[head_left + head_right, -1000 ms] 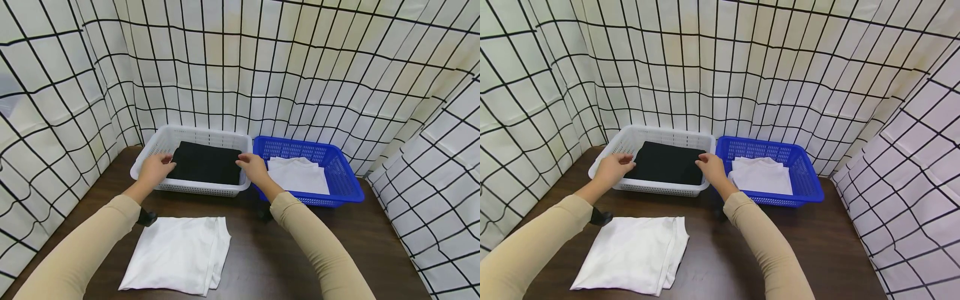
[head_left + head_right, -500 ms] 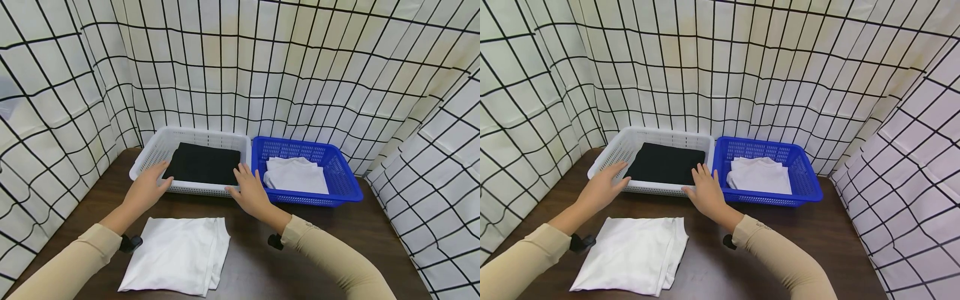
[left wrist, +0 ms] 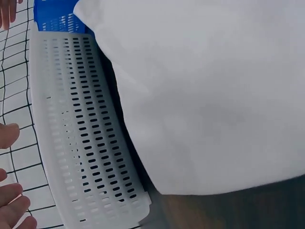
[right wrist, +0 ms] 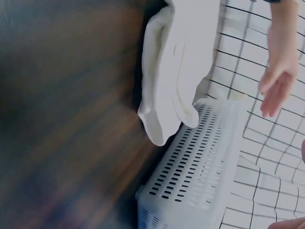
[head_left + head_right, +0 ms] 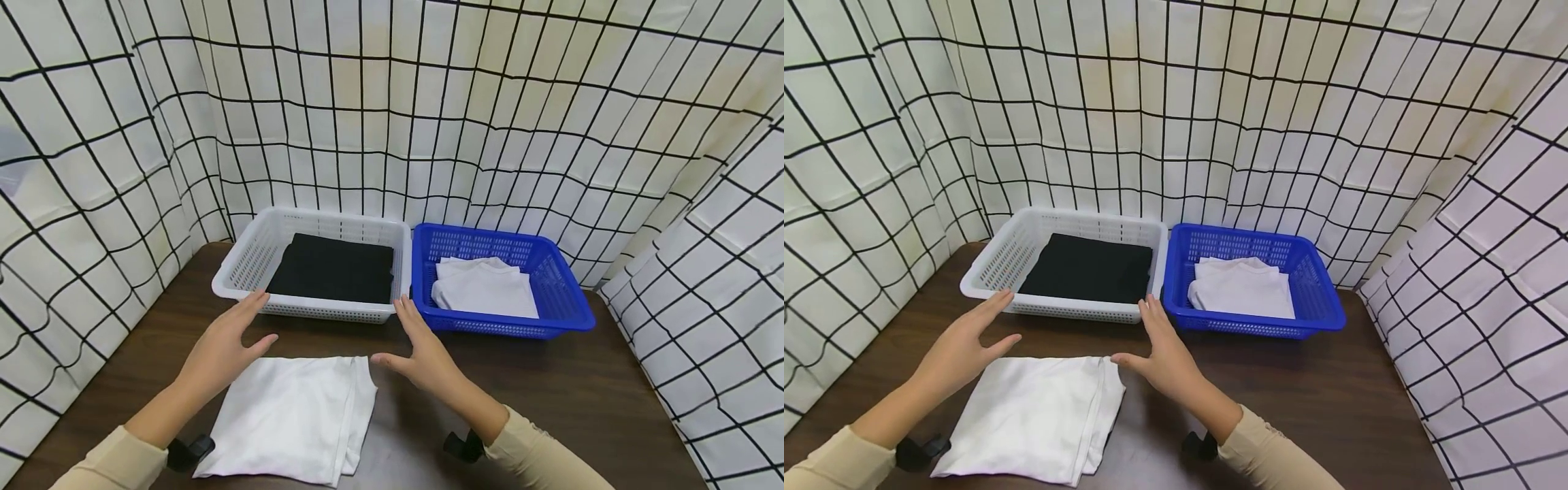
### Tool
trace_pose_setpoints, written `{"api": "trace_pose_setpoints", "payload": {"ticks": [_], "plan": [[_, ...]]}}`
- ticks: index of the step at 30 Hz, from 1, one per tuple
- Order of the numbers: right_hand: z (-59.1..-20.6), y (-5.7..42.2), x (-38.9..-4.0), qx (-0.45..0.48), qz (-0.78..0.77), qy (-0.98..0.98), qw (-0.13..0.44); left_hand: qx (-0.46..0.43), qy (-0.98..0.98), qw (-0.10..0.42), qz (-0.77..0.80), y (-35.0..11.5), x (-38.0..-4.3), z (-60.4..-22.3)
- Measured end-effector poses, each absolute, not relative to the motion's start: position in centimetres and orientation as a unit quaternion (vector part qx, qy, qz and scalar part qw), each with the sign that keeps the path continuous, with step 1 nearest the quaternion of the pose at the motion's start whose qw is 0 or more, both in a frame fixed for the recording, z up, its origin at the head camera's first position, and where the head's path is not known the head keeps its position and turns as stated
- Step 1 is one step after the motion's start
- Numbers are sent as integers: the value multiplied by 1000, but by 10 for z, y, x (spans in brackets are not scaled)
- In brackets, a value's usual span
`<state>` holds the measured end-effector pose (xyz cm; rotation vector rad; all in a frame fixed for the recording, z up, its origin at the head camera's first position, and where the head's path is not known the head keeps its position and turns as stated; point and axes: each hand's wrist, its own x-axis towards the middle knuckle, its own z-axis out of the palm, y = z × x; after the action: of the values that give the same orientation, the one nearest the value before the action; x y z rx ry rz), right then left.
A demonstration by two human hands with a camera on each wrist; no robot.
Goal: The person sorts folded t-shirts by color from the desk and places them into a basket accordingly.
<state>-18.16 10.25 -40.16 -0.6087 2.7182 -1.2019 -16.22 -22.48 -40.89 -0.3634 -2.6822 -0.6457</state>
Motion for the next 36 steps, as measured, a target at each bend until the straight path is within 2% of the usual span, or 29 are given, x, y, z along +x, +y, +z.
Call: {"api": "trace_pose_setpoints", "payload": {"ticks": [4,20,36], "plan": [[-410,114,-168,-187,-424,883,75,-132,-944,181,-243,-223,-148,-415],[-434,135,-149,-156,-551,767,289,-30,-929,52,-364,-220,-120,-423],[-453,134,-147,-84,-595,707,374,40,-893,-28,-447,-236,-105,-437]]}}
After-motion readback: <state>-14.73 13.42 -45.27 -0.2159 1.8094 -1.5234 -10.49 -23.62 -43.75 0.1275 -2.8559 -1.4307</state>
